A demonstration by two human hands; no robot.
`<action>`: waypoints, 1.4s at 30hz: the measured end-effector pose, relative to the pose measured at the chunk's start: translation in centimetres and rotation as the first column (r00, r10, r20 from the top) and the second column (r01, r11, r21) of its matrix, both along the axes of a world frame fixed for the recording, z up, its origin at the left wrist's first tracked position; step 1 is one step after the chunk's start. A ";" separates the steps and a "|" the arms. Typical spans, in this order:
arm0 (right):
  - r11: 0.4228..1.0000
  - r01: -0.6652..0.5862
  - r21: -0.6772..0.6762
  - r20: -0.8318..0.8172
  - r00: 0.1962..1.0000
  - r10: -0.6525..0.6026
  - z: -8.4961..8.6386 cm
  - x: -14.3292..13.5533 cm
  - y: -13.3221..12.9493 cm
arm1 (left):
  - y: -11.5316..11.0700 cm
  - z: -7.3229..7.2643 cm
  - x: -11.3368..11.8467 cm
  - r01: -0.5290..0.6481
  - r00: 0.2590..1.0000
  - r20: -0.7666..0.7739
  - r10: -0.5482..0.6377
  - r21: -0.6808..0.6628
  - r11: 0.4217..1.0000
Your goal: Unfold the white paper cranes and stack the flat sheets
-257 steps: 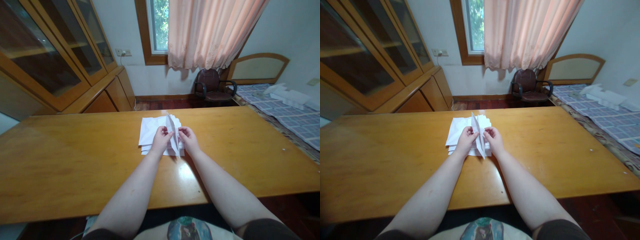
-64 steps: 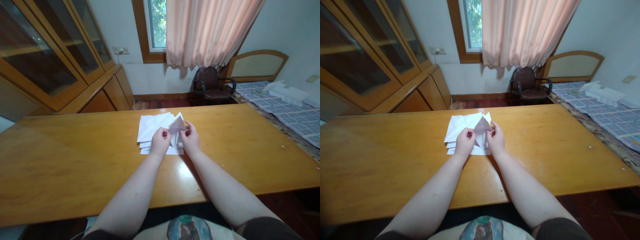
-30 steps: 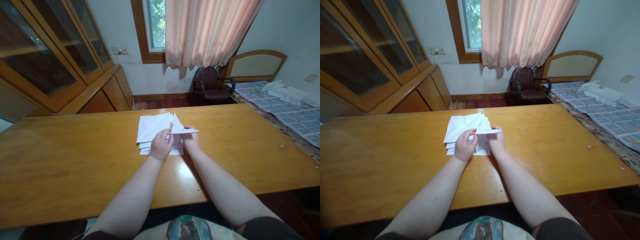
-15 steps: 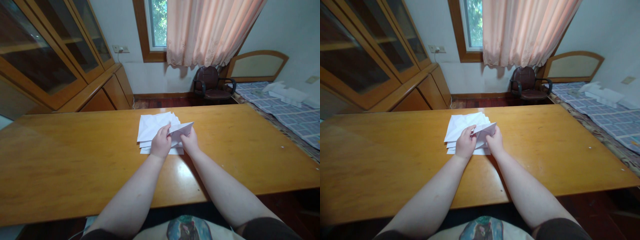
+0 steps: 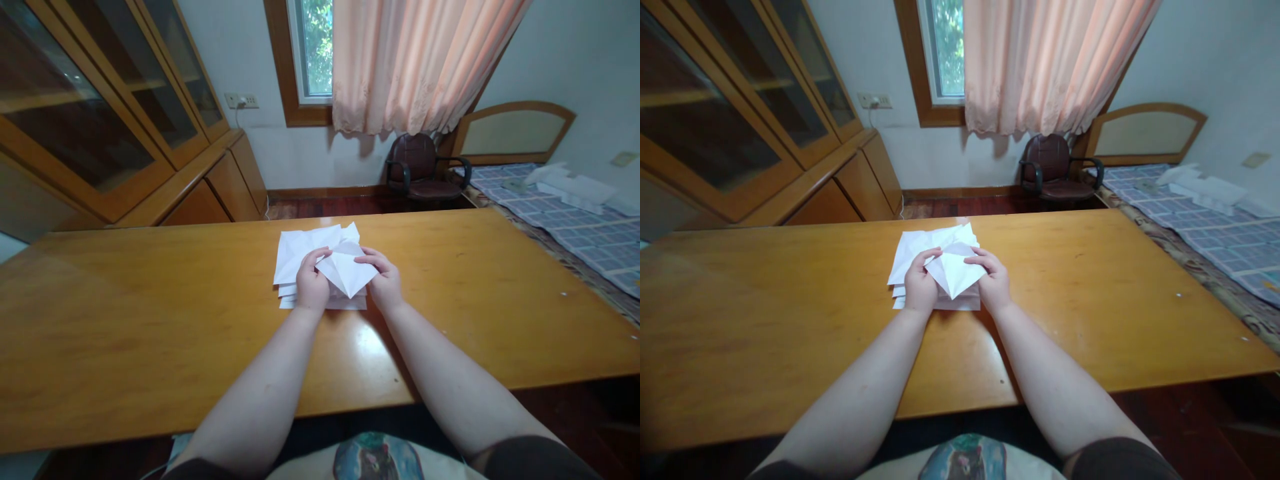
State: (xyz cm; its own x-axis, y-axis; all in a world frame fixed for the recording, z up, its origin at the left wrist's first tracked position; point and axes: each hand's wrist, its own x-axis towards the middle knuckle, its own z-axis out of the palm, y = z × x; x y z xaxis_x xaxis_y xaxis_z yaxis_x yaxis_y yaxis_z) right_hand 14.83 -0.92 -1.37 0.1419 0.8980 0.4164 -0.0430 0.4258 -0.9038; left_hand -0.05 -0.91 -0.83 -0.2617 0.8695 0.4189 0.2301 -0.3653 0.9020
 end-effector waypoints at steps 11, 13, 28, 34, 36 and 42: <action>0.984 -0.167 0.064 0.308 0.941 0.140 0.8 -0.2 -0.7 | 0.2 0.3 0.3 0.052 0.981 0.193 -0.038 -0.067 0.996; 0.973 -0.208 0.099 0.328 0.930 0.166 1.0 -0.2 -1.0 | 0.2 0.3 0.3 0.063 0.970 0.239 -0.046 -0.064 0.996; 0.913 -0.300 -0.277 -0.257 0.939 0.230 1.0 -0.1 1.3 | 1.1 -0.1 0.1 0.311 0.928 0.268 -0.259 -0.173 0.935; 0.908 -0.298 -0.293 -0.258 0.939 0.225 1.0 0.3 1.0 | 1.3 0.1 0.0 0.329 0.909 0.321 -0.266 -0.160 0.931; 0.891 -0.341 -0.300 -0.256 0.928 0.269 1.0 0.6 1.0 | 1.4 0.1 0.1 0.342 0.911 0.313 -0.269 -0.207 0.916; 0.885 -0.400 -0.238 -0.322 0.892 0.317 0.4 0.6 1.2 | 1.5 0.2 -0.2 0.404 0.858 0.399 -0.323 -0.139 0.904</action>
